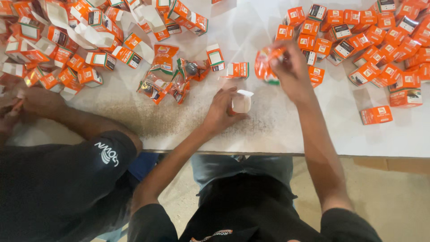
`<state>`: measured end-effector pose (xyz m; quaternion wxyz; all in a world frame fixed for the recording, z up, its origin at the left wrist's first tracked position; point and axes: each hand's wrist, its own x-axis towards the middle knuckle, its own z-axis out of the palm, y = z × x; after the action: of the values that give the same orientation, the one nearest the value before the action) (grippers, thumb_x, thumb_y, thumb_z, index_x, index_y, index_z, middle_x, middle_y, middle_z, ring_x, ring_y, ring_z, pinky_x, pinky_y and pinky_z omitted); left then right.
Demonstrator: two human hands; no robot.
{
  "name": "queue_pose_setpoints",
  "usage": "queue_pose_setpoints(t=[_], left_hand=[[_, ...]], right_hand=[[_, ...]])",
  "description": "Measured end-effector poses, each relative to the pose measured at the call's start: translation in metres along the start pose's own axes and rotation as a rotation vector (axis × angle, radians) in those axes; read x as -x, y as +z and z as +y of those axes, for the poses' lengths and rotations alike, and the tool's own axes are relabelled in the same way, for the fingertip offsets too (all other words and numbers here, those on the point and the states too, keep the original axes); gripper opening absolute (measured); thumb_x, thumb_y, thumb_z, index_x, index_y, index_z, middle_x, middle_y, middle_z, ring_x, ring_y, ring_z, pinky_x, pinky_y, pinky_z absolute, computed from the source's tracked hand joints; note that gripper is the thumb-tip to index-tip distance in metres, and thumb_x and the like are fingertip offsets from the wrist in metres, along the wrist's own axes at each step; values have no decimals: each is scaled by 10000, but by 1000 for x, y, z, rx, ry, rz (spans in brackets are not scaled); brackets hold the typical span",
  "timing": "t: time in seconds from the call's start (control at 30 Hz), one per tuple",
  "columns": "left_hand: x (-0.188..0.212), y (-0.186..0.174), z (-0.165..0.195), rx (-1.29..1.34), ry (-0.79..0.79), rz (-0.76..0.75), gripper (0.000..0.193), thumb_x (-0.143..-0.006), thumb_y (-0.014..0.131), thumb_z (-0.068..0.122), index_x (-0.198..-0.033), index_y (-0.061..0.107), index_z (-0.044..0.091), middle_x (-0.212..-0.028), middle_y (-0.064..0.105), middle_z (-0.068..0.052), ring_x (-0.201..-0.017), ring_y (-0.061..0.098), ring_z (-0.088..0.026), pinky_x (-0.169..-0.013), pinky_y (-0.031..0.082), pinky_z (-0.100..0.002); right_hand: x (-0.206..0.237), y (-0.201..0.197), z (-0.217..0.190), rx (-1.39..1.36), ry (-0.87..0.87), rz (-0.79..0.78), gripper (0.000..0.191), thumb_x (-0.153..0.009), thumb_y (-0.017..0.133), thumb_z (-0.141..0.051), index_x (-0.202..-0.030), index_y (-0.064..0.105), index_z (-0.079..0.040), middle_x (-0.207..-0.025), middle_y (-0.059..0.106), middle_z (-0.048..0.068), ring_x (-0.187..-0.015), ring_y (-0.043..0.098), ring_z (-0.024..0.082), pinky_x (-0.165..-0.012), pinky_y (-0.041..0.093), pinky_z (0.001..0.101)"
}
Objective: The person picks up small orange product boxes and plastic-wrapped packets from a large pile on the table, opens a box, inserts a packet into it, and closes the box, placing finished boxes back on the table while pushing aside empty cartons. The person repeats this packing cycle one box at a time by hand.
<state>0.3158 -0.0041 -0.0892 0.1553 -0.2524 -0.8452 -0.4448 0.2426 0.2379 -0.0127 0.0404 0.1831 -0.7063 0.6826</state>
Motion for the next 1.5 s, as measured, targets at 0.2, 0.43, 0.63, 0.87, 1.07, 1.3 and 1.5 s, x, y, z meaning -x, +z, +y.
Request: queue_pose_setpoints(t=[0.2, 0.43, 0.63, 0.87, 1.07, 1.3, 1.5], left_hand=[[-7, 4, 0, 73, -19, -90, 668, -706, 956, 294, -1255, 623, 111, -1310, 673, -106, -1113, 650, -321, -965, 529, -425], [0, 0, 14, 39, 23, -152, 668, -772, 923, 297, -1333, 595, 140, -1297, 654, -90, -1082, 681, -292, -906, 583, -386], [2, 2, 21, -40, 169, -156, 599, -815, 883, 257, -1334, 601, 157, -1313, 661, -66, -1136, 680, -298, -949, 582, -407], [7, -5, 24, 92, -59, -193, 591, -841, 886, 246, -1338, 589, 125, -1324, 618, -101, -1112, 673, -300, -908, 591, -385], [3, -9, 30, -75, 146, -150, 640, -794, 881, 264, -1355, 606, 126, -1268, 652, -66, -1103, 627, -293, -966, 543, -430], [6, -7, 29, -115, 201, -111, 600, -811, 853, 237, -1343, 599, 122, -1308, 641, -58, -1150, 640, -284, -972, 552, -402], [12, -9, 24, -132, 188, -148, 627, -793, 838, 214, -1351, 573, 109, -1360, 619, -58, -1180, 633, -292, -985, 553, -405]], right_hand=[[104, 39, 10, -222, -103, 319, 199, -1036, 704, -27, -1148, 540, -33, -1332, 664, 139, -1143, 611, 117, -1028, 515, 292], [128, 26, 15, 84, -157, 439, 188, -1047, 690, -39, -1166, 546, -23, -1328, 649, 186, -1160, 648, 175, -1012, 548, 324], [117, 24, -1, 896, -270, 218, 310, -898, 679, 92, -1188, 674, -20, -1367, 634, 216, -1269, 637, 428, -1074, 533, 462], [145, 61, -15, 550, -63, 232, 245, -1013, 705, -103, -1253, 672, -140, -1456, 612, 172, -1343, 653, 330, -1071, 569, 414], [144, 78, -31, 1096, 0, -40, 825, -817, 752, -613, -1440, 625, -88, -1555, 315, 379, -1412, 355, 556, -1069, 392, 617], [130, 80, -34, 1228, 45, -141, 862, -767, 781, -649, -1435, 577, -144, -1579, 330, 298, -1452, 360, 487, -1114, 396, 585], [133, 87, -32, 1193, 110, -187, 861, -737, 870, -461, -1494, 570, -181, -1573, 343, 242, -1447, 385, 465, -1113, 397, 579]])
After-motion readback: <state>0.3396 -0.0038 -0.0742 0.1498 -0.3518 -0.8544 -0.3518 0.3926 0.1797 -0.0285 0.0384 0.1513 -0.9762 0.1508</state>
